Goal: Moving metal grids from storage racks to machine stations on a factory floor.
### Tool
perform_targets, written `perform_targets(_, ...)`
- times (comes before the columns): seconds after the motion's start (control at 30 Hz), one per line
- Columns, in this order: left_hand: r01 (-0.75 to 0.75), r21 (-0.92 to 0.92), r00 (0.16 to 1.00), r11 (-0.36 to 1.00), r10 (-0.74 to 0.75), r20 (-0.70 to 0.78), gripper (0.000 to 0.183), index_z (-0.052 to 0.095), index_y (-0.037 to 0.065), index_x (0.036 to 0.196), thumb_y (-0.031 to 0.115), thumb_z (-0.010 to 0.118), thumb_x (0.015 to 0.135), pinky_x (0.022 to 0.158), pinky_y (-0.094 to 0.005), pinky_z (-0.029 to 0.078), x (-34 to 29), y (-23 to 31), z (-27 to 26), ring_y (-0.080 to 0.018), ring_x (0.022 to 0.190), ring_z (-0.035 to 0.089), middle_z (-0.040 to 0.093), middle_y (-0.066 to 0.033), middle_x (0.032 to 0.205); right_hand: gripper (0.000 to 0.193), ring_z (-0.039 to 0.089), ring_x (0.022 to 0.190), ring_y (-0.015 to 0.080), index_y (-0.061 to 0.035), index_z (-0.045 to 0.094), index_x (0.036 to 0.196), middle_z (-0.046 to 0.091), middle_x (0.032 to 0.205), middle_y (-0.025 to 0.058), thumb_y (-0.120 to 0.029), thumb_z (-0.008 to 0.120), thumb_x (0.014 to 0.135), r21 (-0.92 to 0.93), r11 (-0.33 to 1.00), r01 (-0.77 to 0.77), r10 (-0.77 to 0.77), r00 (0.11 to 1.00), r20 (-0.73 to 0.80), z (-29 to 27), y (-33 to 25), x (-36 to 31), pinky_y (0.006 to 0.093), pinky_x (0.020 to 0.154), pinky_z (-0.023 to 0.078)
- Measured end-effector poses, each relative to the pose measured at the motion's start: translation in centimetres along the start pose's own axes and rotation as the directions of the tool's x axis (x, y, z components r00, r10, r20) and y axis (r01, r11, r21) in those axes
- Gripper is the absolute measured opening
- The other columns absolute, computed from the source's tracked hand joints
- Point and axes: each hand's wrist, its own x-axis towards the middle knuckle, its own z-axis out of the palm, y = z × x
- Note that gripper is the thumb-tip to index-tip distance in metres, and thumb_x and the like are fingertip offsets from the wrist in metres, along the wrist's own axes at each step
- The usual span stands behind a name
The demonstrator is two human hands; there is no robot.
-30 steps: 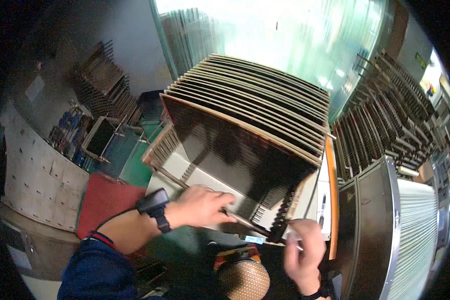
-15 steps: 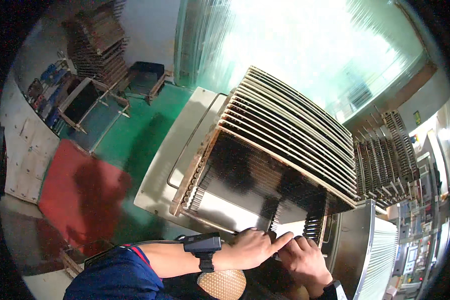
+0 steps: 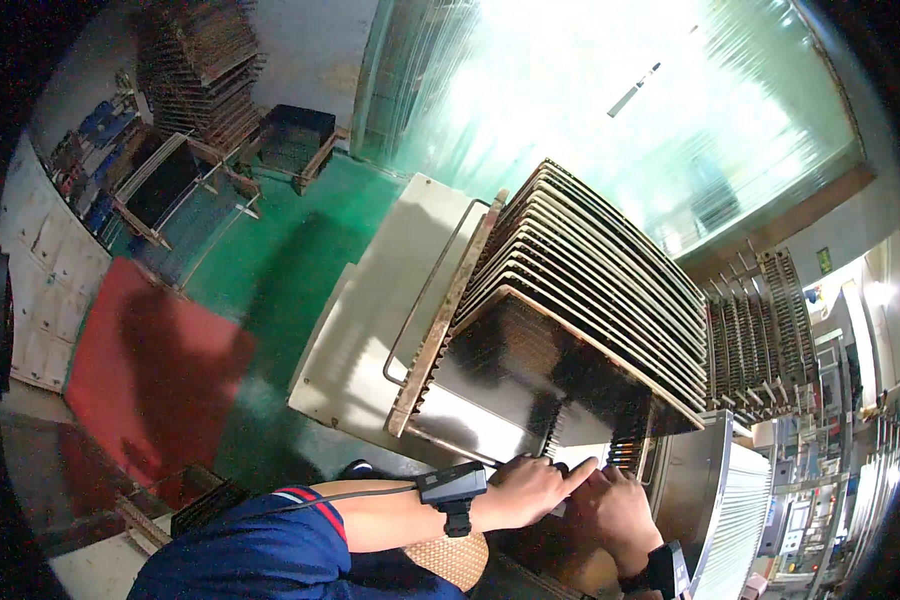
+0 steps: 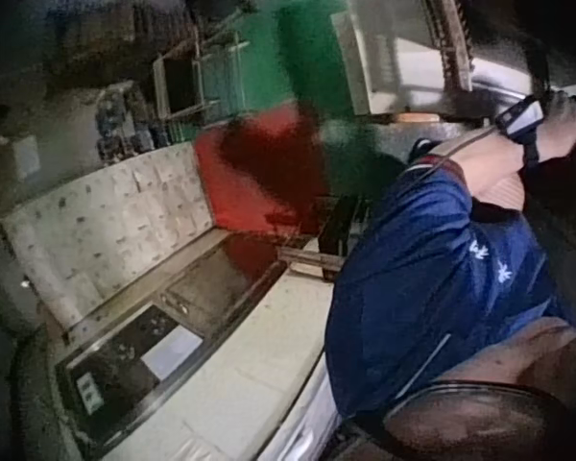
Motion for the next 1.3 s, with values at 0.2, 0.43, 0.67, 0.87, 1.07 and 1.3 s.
perform_targets(0.2,-0.031,-0.094,0.997,0.995,0.038,0.067,0.065,0.04,0.002,0.149,0.012,0.059,0.088,0.085,-0.0483,0.051,-1.4,0.4,-5.0,-0.0335,0.098,0.064,0.067,-0.0164,0.102,0.025,0.066,0.082,0.0315,-0.0049,0.066,0.088,0.066,0.087,0.0131,-0.024,0.079,0.076,0.095,0.931,-0.353,0.337,0.93,0.144,2.0,-0.6,-1.4,0.0428,0.07,0.054)
perform_targets(0.43,0.304,0.076,0.818,0.95,-0.219,-0.532,0.075,0.036,-0.003,0.148,0.018,0.071,0.085,0.115,-0.05,0.034,-3.4,-5.7,-18.4,-0.0417,0.135,0.045,0.049,-0.0245,0.144,0.049,0.062,0.112,0.0283,-0.0013,0.051,0.139,0.063,0.122,0.0175,-0.005,0.065,0.093,0.662,0.653,-0.367,0.757,0.342,-0.557,4.6,5.4,-4.8,0.0365,0.098,0.05)
perform_targets(0.67,0.412,0.042,0.882,0.91,-0.388,-0.267,0.088,0.023,-0.007,0.152,0.024,0.072,0.087,0.117,-0.0492,0.031,-3.0,-7.1,-18.1,-0.0455,0.139,0.04,0.036,-0.0329,0.151,0.068,0.053,0.123,0.0178,-0.0029,0.034,0.155,0.053,0.14,0.0117,0.007,0.055,0.091,0.995,-0.038,-0.092,0.824,0.56,0.083,7.8,9.2,-4.3,0.0304,0.105,0.042)
perform_targets(0.87,0.219,0.07,0.874,0.973,-0.164,-0.458,0.088,0.021,-0.009,0.153,0.02,0.072,0.087,0.12,-0.0477,0.026,0.8,-5.0,-21.9,-0.0423,0.144,0.036,0.035,-0.0306,0.153,0.07,0.04,0.142,0.0239,-0.0031,0.025,0.159,0.041,0.156,0.015,0.003,0.055,0.096,0.979,0.139,0.151,0.883,0.428,-0.192,0.9,9.9,-5.0,0.0358,0.117,0.031)
perform_targets(1.07,-0.357,-0.703,0.887,0.615,-0.014,-0.462,0.072,0.019,0.0,0.157,0.009,0.059,0.097,0.117,-0.0364,0.03,6.3,-1.8,-25.8,-0.021,0.14,0.041,0.042,-0.0133,0.151,0.061,0.05,0.127,0.0203,-0.0029,0.035,0.153,0.05,0.138,0.0114,-0.01,0.06,0.098,0.886,0.369,0.282,0.887,0.179,-0.427,-3.7,11.0,-5.6,0.034,0.11,0.039)
perform_targets(1.3,-0.387,-0.622,0.874,0.681,0.055,-0.483,0.072,0.014,0.001,0.157,0.008,0.056,0.098,0.116,-0.0379,0.032,6.9,0.2,-24.2,-0.0227,0.139,0.042,0.041,-0.0148,0.15,0.065,0.052,0.127,0.0213,-0.0033,0.033,0.154,0.046,0.143,0.0124,-0.013,0.063,0.097,0.931,0.25,0.267,0.927,0.211,-0.31,-4.0,10.9,-6.8,0.0374,0.108,0.043)
